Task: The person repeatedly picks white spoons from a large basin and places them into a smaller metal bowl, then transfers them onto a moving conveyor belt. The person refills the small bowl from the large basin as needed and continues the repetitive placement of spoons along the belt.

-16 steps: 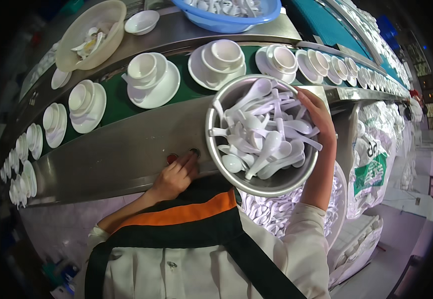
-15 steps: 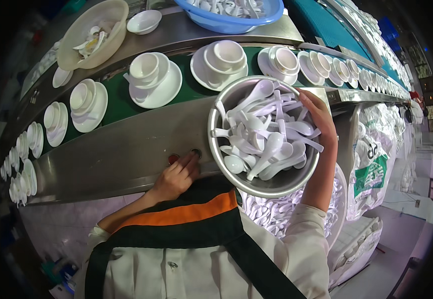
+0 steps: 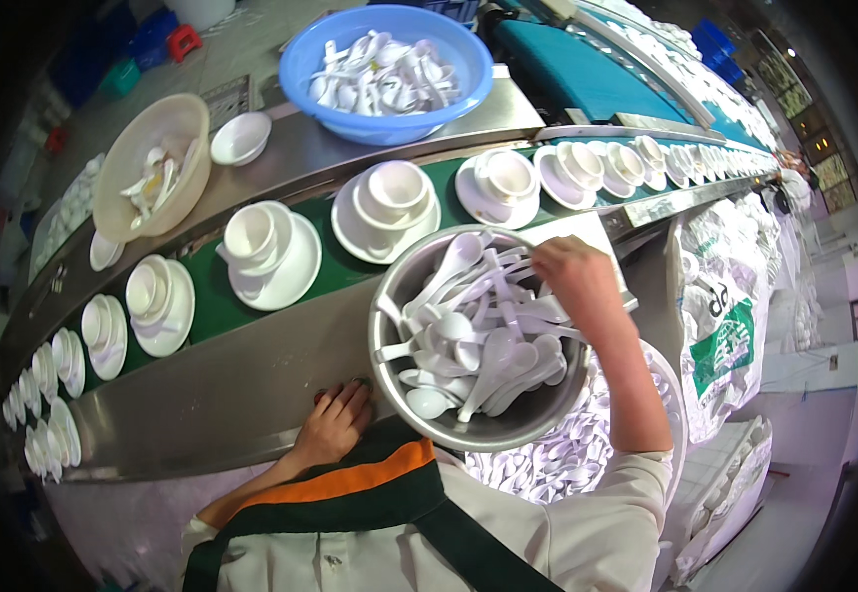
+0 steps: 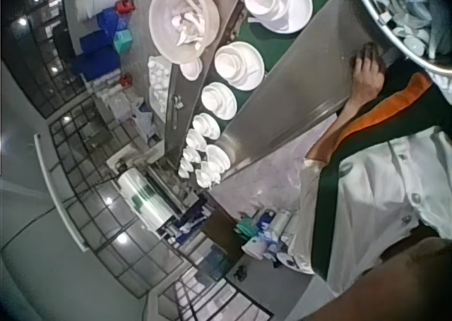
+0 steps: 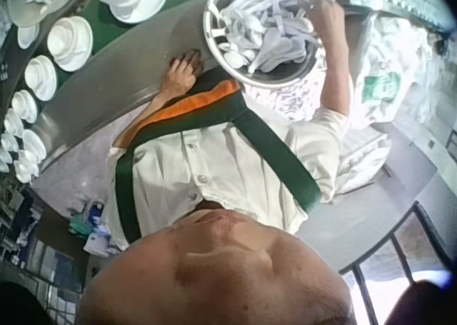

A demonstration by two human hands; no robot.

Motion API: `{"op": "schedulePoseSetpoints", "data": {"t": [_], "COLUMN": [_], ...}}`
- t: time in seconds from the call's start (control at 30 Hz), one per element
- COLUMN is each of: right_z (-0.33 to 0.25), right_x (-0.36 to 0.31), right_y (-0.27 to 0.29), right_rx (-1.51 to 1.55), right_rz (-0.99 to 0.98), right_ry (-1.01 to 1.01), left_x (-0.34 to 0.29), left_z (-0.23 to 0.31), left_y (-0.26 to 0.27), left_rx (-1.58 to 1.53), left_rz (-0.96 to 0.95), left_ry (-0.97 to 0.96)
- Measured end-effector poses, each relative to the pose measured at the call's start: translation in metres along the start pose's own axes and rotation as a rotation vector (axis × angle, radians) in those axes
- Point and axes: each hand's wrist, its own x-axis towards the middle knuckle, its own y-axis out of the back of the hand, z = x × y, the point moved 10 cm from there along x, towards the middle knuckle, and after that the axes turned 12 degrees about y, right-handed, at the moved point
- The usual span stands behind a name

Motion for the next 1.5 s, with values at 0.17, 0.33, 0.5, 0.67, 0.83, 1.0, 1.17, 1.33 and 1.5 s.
{"op": "schedulePoseSetpoints", "data": {"t": [0.17, 0.33, 0.5, 0.67, 0.83, 1.0, 1.17, 1.33, 1.5], "right_z": [0.004, 0.046, 0.146, 0.179, 0.165, 0.147, 0.084, -0.032, -0.026], "right_x": [-0.001, 0.009, -0.010, -0.032, -0.007, 0.005, 0.038, 0.066, 0.059], "right_y": [0.001, 0.050, -0.034, -0.126, -0.136, -0.122, -0.056, -0.019, -0.017], "right_rx": [0.090, 0.447, 1.102, 1.377, 0.821, 0.431, 0.827, 0.459, 0.145], "right_rz": [-0.119, 0.105, 0.268, 0.409, 0.484, 0.088, 0.180, 0.037, 0.025], "right_ry": [0.002, -0.159, -0.405, -0.661, -0.585, -0.479, -0.185, 0.337, 0.362], "left_x": [-0.002, -0.002, 0.003, 0.003, 0.003, 0.003, 0.002, 0.003, 0.004], "left_z": [-0.003, -0.004, -0.002, -0.005, -0.005, -0.002, -0.001, -0.002, 0.000], "left_y": [-0.007, -0.014, -0.010, -0.010, -0.005, -0.011, -0.008, -0.007, -0.004], "left_rx": [0.051, 0.045, 0.052, 0.055, 0.094, 0.098, 0.131, 0.151, 0.114], "left_rz": [-0.024, -0.046, -0.058, -0.105, -0.102, -0.080, -0.042, -0.058, -0.019], "left_ry": [0.031, 0.123, 0.162, 0.176, 0.179, 0.111, 0.125, 0.133, 0.111]}}
